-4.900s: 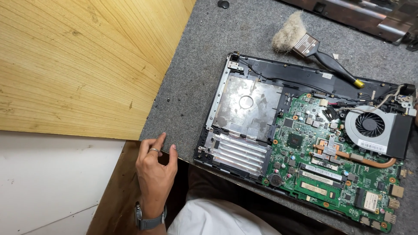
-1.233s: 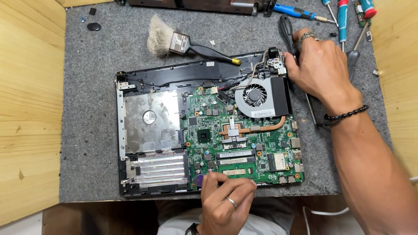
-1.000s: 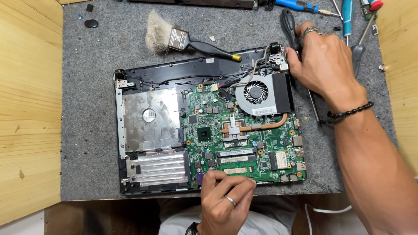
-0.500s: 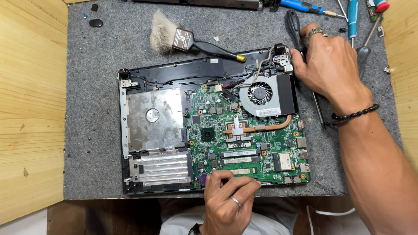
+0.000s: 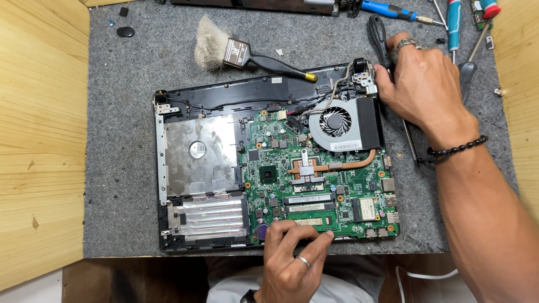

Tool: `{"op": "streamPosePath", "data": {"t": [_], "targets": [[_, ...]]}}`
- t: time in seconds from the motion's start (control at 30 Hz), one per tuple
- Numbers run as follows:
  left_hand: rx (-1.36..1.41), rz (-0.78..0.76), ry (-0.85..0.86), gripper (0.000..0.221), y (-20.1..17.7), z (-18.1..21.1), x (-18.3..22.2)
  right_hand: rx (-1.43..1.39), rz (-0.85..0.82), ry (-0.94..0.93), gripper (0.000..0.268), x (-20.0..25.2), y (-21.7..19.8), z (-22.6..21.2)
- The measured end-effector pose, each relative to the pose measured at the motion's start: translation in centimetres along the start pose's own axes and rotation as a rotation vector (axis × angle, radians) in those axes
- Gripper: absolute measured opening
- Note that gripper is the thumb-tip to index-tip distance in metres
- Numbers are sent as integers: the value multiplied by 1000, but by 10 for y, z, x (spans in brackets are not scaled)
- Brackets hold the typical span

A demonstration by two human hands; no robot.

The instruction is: The person is repairing a laptop by installing a cooling fan onto the motherboard and securing it with screws using a screwdriver.

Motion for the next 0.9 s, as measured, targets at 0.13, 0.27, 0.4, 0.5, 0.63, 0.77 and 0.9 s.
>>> {"op": "streamPosePath", "data": {"t": [0.13, 0.27, 0.4, 0.5, 0.63, 0.77, 0.9], "targets": [[-19, 18, 64, 20, -2, -2, 3, -5, -10, 2, 37, 0, 0, 0], [33, -38, 99, 21, -11, -7, 9, -5, -7, 3, 36, 1, 1, 0], [44, -66, 132, 22, -17, -15, 18, -3, -13, 8, 37, 0, 0, 0], [19, -127, 149, 30, -14, -14, 22, 23, 14, -2, 36, 0, 4, 2], [-44, -181, 150, 34, -11, -9, 21, 20, -2, 4, 38, 0, 0, -2], [-55, -192, 108, 35, -10, -8, 19, 31, -10, 13, 38, -1, -1, -1], [-86, -199, 87, 34, -8, -7, 20, 25, -7, 10, 38, 0, 0, -1]]}}
Point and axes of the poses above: each hand's wrist, its own x-axis away from the middle knuckle, its own y-axis out of the palm, z = x × y, the point moved 4 cm from there along -x, towards the middle knuckle, and after that the axes turned 4 degrees about -z, right-handed, at the moved point
